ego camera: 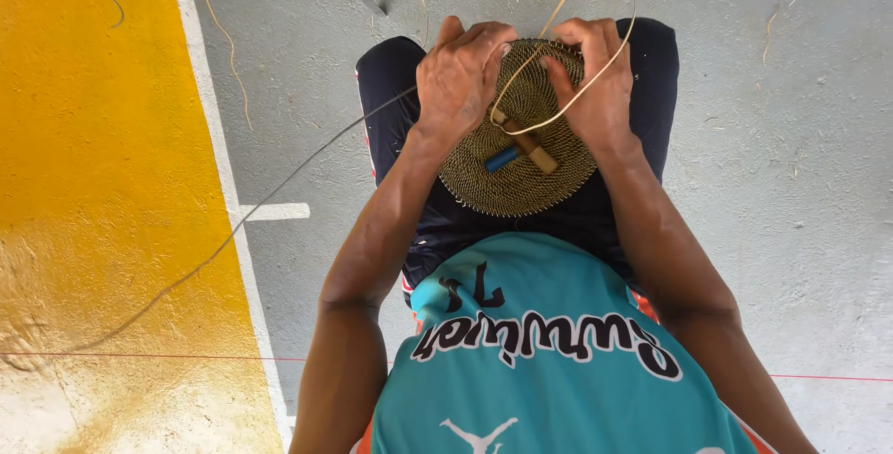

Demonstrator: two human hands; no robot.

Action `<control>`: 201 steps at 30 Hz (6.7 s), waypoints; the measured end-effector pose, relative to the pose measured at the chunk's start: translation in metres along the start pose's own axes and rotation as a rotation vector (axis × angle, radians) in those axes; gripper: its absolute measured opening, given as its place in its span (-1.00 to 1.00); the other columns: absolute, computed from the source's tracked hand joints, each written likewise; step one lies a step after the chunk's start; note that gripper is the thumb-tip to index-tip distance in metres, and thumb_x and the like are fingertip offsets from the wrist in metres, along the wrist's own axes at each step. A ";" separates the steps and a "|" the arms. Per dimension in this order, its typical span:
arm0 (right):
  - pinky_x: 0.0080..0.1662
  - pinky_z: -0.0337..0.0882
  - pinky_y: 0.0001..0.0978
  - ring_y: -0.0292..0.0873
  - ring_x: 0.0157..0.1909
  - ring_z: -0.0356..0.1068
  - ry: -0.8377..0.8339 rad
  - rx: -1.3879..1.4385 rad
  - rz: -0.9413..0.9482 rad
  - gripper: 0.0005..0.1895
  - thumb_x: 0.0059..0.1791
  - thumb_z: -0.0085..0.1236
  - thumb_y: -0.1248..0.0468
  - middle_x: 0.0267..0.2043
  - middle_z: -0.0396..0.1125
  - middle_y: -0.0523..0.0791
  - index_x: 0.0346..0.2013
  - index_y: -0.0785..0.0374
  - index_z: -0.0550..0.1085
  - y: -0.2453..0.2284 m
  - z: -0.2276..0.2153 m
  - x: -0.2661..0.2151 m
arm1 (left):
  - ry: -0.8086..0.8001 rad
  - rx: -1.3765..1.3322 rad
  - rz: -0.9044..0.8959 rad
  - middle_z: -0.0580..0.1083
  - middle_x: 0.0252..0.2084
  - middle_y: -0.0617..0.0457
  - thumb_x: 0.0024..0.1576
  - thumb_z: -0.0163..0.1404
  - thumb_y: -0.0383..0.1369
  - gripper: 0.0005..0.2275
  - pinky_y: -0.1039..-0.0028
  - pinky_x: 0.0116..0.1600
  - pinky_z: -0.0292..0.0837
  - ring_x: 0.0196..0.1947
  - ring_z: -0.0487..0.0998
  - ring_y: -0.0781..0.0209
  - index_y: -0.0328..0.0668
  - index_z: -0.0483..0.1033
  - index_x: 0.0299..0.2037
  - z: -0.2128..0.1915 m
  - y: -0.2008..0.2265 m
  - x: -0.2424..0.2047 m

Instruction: Weaving a circular basket base using thin material strips.

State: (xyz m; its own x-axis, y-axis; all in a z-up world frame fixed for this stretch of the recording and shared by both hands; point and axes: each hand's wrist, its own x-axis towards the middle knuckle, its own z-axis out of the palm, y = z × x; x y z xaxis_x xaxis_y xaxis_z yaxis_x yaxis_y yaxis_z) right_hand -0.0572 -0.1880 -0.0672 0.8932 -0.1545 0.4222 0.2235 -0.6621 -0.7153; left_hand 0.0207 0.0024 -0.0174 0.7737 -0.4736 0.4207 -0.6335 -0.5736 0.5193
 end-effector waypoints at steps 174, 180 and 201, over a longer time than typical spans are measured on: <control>-0.12 0.53 -0.26 -0.09 -0.15 0.53 -0.047 0.126 -0.187 -0.82 0.04 0.24 0.49 -0.25 0.50 -0.08 -0.07 0.30 0.56 -0.073 0.015 -0.021 | -0.089 0.152 0.065 0.49 -0.61 0.17 0.24 0.14 -0.24 -0.83 0.41 -0.49 0.44 -0.42 0.48 0.26 -0.11 0.48 -0.28 0.026 -0.024 -0.011; 0.03 0.56 -0.19 -0.12 -0.13 0.52 -0.069 0.085 -0.272 -0.81 0.01 0.17 0.50 -0.27 0.50 -0.13 -0.12 0.25 0.55 -0.110 -0.009 -0.022 | -0.042 0.194 0.116 0.51 -0.56 0.19 0.23 0.14 -0.28 -0.84 0.43 -0.45 0.46 -0.37 0.51 0.28 -0.11 0.47 -0.31 0.027 -0.025 -0.007; 0.16 0.18 -0.11 -0.17 -0.04 0.30 -0.116 -0.088 -0.149 -0.94 0.18 0.22 0.36 -0.26 0.42 -0.24 -0.18 0.15 0.54 0.012 0.019 0.057 | -0.101 0.049 0.231 0.58 -0.39 0.14 0.20 0.03 -0.53 -0.65 0.40 -0.38 0.54 -0.35 0.51 0.20 -0.01 0.47 0.19 0.012 -0.027 -0.003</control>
State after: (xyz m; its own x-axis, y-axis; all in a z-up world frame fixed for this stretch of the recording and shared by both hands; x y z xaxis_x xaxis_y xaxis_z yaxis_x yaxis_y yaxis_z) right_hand 0.0041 -0.1913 -0.0621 0.8928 0.0316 0.4493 0.3259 -0.7339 -0.5960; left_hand 0.0352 0.0114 -0.0417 0.6060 -0.6584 0.4465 -0.7945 -0.4730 0.3809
